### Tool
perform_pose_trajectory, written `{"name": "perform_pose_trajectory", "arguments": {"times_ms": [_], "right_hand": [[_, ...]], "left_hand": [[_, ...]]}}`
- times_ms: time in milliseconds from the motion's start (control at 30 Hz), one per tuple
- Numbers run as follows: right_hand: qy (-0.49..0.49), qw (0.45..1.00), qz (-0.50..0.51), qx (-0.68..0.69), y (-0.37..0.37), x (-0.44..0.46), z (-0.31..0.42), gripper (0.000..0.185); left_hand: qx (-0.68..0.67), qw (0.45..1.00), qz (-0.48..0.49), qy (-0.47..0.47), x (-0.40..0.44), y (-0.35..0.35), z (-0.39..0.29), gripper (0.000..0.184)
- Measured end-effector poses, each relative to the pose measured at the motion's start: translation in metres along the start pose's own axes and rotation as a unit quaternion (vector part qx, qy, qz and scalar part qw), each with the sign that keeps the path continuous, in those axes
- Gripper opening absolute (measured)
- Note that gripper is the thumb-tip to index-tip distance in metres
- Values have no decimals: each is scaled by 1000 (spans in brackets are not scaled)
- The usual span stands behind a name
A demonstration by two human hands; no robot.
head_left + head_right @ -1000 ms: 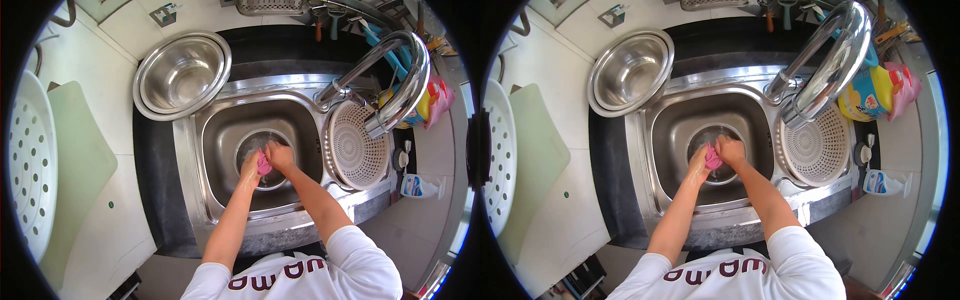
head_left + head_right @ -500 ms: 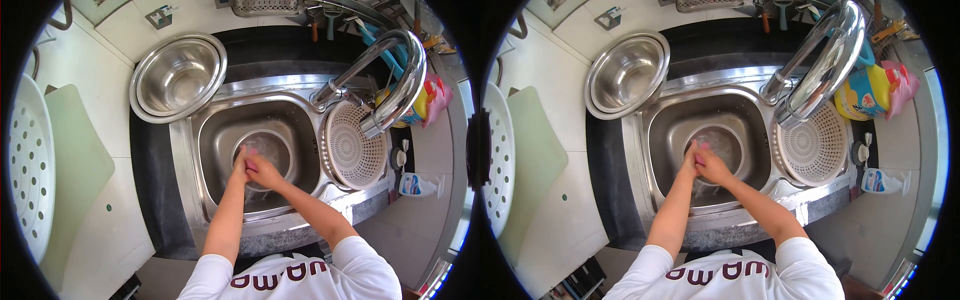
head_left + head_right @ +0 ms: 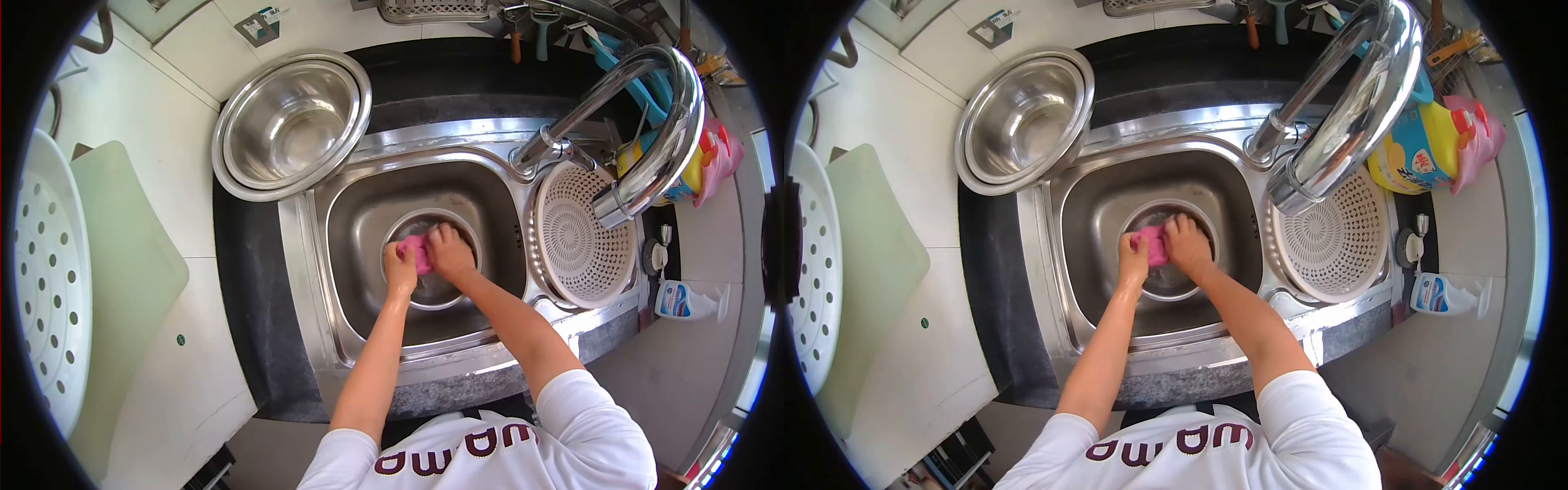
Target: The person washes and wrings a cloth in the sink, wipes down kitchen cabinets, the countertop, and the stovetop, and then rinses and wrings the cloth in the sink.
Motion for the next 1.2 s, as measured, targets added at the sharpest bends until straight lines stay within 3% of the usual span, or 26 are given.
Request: {"name": "perform_pose_trajectory", "arguments": {"times_ms": [33,67,100,167,200,233,267,300,367,467,600,633,667,700,733,833,867,900,933,967,1000,1033,1100,1133,1167,1200], "right_hand": [[-1,1000,1,0,1,-6,-1,29],[-151,981,59,-109,6,-15,8,32],[-295,925,115,-212,14,-25,13,36],[-264,948,117,-137,10,-14,11,44],[-56,977,206,-26,-3,-1,8,47],[156,943,282,86,-6,0,3,50],[267,911,266,165,9,-5,5,50],[267,912,264,165,19,-13,2,50],[-5,942,92,322,-18,-10,29,48],[-27,962,-21,269,-82,-23,72,37],[-57,977,-88,187,-84,-13,74,9],[-36,974,-130,185,-76,-5,63,3],[22,969,-145,198,-60,2,50,6],[26,982,-95,163,-51,8,38,6],[31,990,-45,129,-43,11,26,7],[-28,999,-18,36,-23,13,1,16],[-16,998,55,15,-8,9,-6,29],[-19,998,55,15,1,-1,-7,29],[-104,991,42,-70,3,-15,2,31],[-186,970,30,-154,5,-25,9,34],[-258,941,141,-168,17,-29,6,41],[-256,941,143,-168,17,-23,4,41],[-76,971,222,-48,14,-1,-8,40],[82,984,154,30,10,-1,-2,35],[85,984,154,29,9,0,6,35],[53,966,149,207,7,2,16,31]], "left_hand": [[230,955,17,185,-1,2,-10,28],[367,915,64,154,-6,5,1,39],[368,915,63,154,-5,8,6,39],[471,880,59,-18,1,8,35,46],[369,929,-18,-36,17,-3,67,37],[368,929,-16,-36,17,-2,63,37],[58,977,-6,-203,13,-2,62,37],[-259,902,5,-345,7,5,55,39],[-237,885,8,-401,10,-7,47,42],[-355,847,109,-382,23,-7,82,38],[-389,901,106,-163,35,0,108,42],[-388,901,104,-163,32,-3,104,42],[-358,895,96,-250,17,1,78,36],[-326,881,88,-333,2,9,46,32],[-323,895,-14,-307,-13,24,10,26],[-321,926,77,-186,11,-6,33,19],[-190,961,-19,-202,-1,-4,8,17],[-192,961,-20,-200,0,-4,15,17],[62,995,22,-77,7,-8,22,21],[311,947,63,52,8,-5,25,27],[433,894,101,48,8,-4,38,41],[433,894,103,47,4,1,36,41],[221,968,-32,-116,0,3,31,48],[73,986,-51,-142,8,-1,52,45],[74,986,-49,-143,5,-1,38,45],[-115,956,-8,-272,-1,1,32,44]]}}
Point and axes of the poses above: each hand's wrist, its own x-axis towards the middle knuckle, its own y-axis out of the palm, z = x × y, the point moved 4 cm from there along x, towards the middle knuckle, and after that the axes turned 12 degrees about -x, right-handed, at the moved point
